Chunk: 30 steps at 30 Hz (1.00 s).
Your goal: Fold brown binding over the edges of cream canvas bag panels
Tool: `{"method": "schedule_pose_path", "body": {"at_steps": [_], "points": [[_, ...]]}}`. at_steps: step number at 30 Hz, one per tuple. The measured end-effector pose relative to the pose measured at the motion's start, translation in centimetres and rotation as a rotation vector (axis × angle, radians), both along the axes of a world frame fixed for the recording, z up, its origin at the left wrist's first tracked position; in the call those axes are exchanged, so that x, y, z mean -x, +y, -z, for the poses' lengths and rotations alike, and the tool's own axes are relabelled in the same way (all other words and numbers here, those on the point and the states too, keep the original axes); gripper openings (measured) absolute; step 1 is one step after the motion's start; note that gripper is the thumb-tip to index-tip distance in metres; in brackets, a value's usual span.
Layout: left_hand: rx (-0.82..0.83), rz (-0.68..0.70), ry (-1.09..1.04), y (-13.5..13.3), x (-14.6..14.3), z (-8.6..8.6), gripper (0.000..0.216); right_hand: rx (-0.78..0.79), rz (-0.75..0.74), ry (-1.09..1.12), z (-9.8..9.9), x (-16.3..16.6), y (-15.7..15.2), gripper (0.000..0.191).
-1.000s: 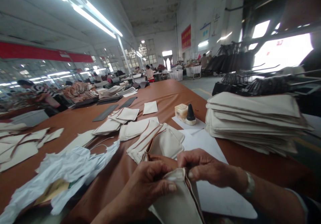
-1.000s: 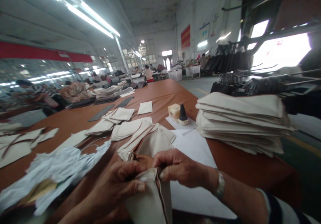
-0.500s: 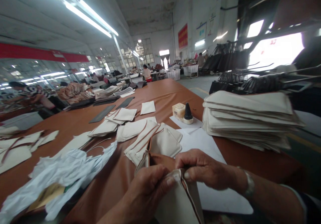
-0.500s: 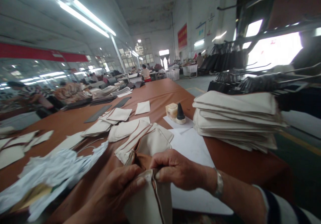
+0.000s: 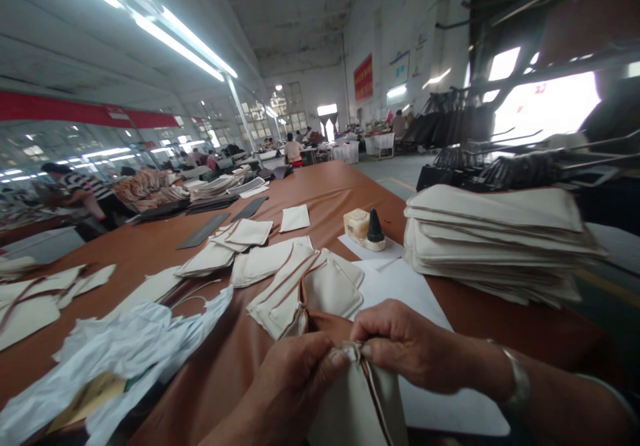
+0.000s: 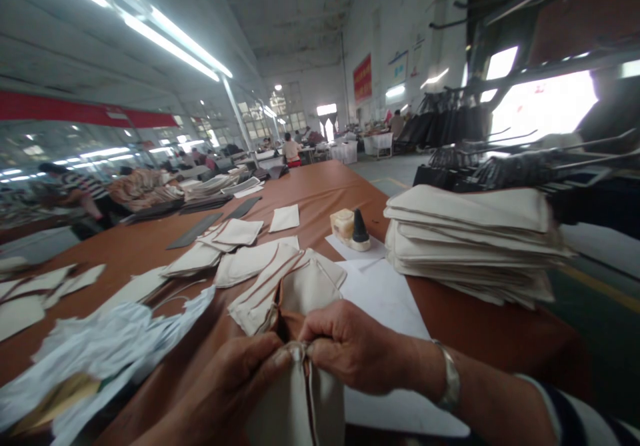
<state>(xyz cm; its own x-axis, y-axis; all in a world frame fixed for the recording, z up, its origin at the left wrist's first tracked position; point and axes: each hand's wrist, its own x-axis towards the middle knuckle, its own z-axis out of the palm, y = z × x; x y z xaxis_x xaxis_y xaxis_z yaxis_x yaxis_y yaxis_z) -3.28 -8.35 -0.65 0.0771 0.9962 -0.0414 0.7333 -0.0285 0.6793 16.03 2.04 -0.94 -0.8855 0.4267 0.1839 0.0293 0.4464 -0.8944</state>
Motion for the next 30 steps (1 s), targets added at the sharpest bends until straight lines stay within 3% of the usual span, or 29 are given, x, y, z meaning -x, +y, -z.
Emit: {"method": "schedule_pose_path", "body": {"at_steps": [5,10,18,24,30], "points": [[-0.177,0.025,0.158,0.0,-0.3,-0.8,0.018,-0.047,-0.031,-0.018,0.0,0.0,-0.2,0.025],[-0.118,-0.039,0.241,0.0,-1.6,-2.3,0.027,-0.082,-0.020,-0.049,-0.1,0.0,-0.1,0.021],[0.021,0.073,-0.263,0.4,-1.6,-2.0,0.029,-0.251,0.057,-0.162,-1.4,-0.5,-0.4,0.009],[0.298,0.099,-0.674,0.3,-1.4,-2.5,0.037,-0.279,0.061,-0.087,-1.7,-0.7,-0.9,0.017],[0.277,0.006,-0.795,0.4,-1.5,-2.0,0.038,-0.234,0.094,-0.110,-1.6,-0.9,-1.1,0.008]]}}
